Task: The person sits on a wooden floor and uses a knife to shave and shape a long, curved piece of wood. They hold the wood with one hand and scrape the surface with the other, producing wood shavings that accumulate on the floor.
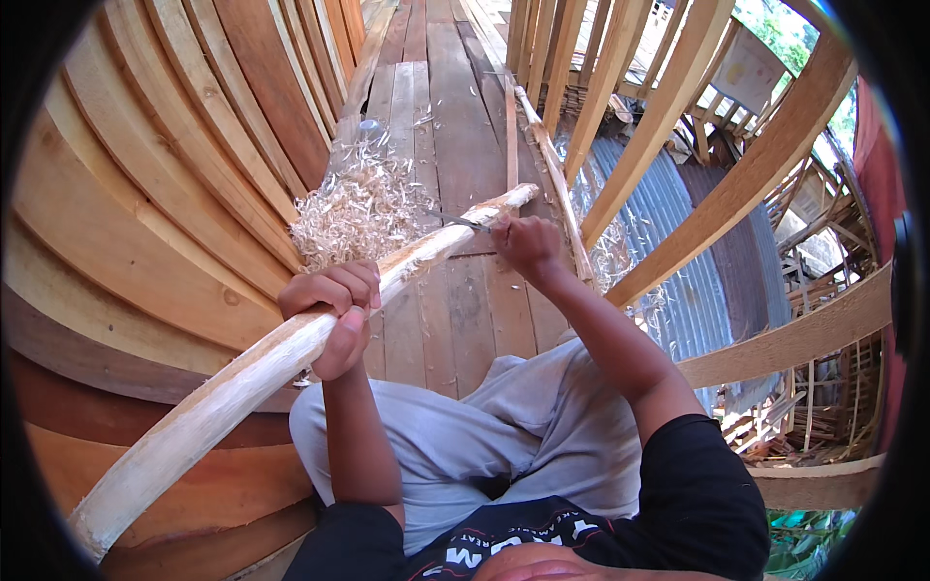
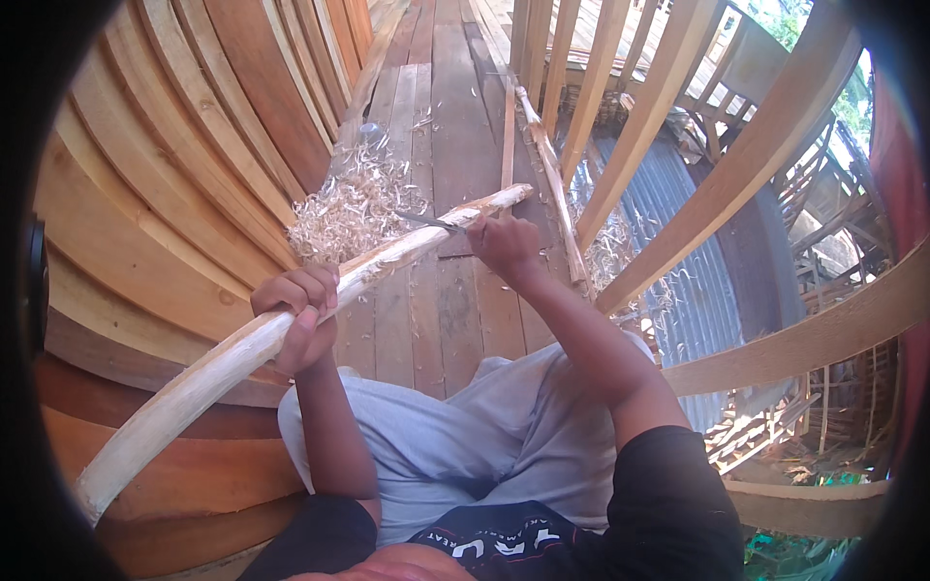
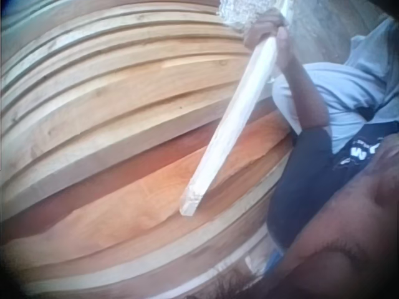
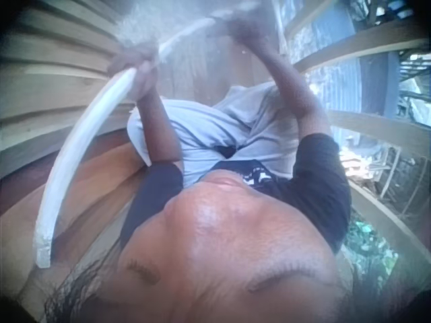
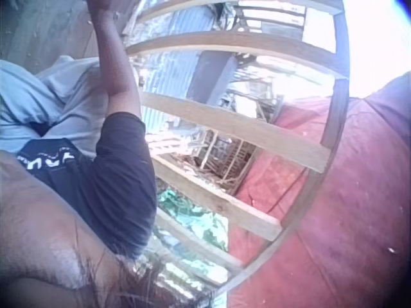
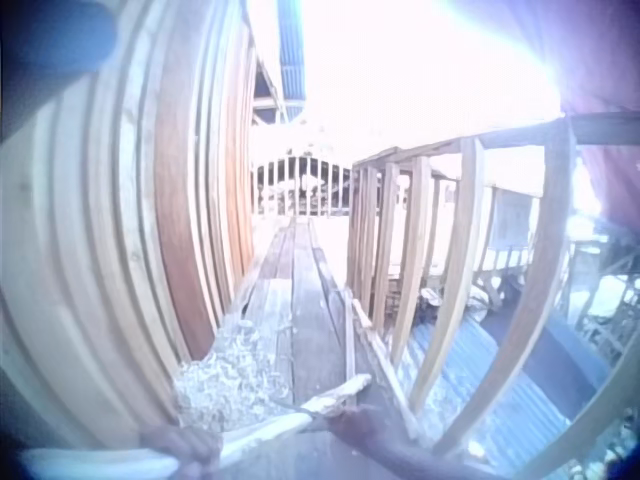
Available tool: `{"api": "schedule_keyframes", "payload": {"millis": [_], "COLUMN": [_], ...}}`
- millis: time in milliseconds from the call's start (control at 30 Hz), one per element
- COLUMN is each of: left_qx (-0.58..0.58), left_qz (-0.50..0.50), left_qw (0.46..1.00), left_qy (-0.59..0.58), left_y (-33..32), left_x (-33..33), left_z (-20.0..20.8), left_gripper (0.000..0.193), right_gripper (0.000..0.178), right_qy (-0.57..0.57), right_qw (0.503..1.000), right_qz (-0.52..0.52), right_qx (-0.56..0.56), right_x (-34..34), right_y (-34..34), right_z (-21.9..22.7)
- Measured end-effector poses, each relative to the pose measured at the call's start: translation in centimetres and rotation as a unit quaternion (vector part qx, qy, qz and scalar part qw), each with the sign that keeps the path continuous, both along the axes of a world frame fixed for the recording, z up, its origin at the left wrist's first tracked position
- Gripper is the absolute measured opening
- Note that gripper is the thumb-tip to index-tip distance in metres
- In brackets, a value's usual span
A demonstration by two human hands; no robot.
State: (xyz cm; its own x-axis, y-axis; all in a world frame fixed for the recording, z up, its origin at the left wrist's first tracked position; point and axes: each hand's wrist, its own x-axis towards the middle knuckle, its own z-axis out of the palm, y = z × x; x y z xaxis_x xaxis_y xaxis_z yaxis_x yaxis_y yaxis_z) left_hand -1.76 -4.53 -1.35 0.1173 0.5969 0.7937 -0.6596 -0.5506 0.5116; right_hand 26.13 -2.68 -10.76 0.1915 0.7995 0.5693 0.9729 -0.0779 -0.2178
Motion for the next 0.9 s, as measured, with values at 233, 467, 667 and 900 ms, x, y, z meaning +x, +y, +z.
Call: {"api": "schedule_keyframes", "payload": {"millis": [233, 467, 667, 900], "left_qx": [-0.013, -0.036, -0.014, -0.06], "left_qz": [0.016, 0.041, 0.019, 0.109], "left_qw": [0.999, 0.999, 1.0, 0.986], "left_qy": [-0.033, 0.002, -0.002, 0.114], "left_y": [0.6, 0.3, 0.8, 0.2], "left_x": [0.2, 0.0, 0.1, -0.9], "left_z": [-0.3, -0.5, -0.8, 1.3], "left_gripper": [0.013, 0.014, 0.015, 0.029], "right_gripper": [0.049, 0.049, 0.053, 0.05], "right_qy": [-0.112, -0.187, -0.074, 0.191], "right_qw": [0.991, 0.974, 0.992, 0.976], "right_qz": [0.058, 0.126, 0.066, 0.055], "right_qx": [-0.039, -0.003, -0.081, -0.094], "right_x": [2.3, 2.9, 1.9, -2.1], "right_y": [1.9, 2.5, 1.7, -3.9], "right_z": [0.3, 2.3, 1.2, 2.2]}}
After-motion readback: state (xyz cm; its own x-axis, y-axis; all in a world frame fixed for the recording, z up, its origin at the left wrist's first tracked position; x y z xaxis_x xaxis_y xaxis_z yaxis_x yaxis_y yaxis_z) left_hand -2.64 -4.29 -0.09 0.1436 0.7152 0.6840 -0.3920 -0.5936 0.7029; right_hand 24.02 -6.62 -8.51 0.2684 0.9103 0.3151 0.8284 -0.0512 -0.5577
